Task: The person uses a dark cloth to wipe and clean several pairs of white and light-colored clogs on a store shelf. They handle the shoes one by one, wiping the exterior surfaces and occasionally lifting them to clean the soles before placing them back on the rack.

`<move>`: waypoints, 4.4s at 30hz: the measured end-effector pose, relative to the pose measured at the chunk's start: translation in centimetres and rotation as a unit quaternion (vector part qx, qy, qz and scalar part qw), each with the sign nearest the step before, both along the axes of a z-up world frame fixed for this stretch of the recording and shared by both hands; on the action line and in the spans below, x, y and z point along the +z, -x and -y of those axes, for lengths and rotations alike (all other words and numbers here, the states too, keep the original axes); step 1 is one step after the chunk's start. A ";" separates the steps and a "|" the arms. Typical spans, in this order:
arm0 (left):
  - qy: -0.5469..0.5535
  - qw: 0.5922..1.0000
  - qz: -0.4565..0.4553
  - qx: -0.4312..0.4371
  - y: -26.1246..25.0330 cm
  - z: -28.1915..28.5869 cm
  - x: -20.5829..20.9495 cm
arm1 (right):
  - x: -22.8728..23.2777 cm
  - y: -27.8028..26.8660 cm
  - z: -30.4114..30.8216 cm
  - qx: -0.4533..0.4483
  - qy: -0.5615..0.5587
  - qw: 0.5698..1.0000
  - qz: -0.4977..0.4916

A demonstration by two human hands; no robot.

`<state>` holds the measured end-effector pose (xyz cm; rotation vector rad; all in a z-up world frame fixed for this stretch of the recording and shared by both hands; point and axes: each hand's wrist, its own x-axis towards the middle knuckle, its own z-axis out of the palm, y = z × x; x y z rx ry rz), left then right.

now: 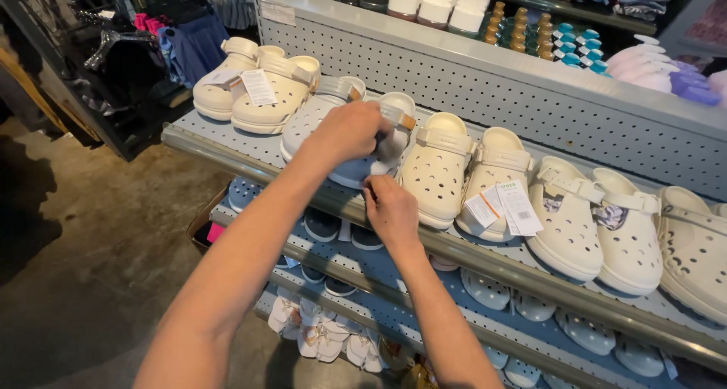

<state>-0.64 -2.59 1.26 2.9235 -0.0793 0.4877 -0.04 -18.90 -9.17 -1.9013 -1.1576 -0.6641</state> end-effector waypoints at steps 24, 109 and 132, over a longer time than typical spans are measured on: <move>0.236 0.934 0.144 -0.226 -4.6 -7.4 1.3 | 4.7 -2.1 -0.7 0.111 -0.481 0.818 -0.294; 0.301 0.880 0.249 -0.272 0.3 -11.2 -4.0 | 10.3 -10.8 -6.4 -0.067 0.024 0.950 -0.305; 0.338 0.845 0.376 -0.174 -1.7 -14.6 4.8 | 9.6 -2.4 -8.0 -0.104 -0.020 0.989 0.099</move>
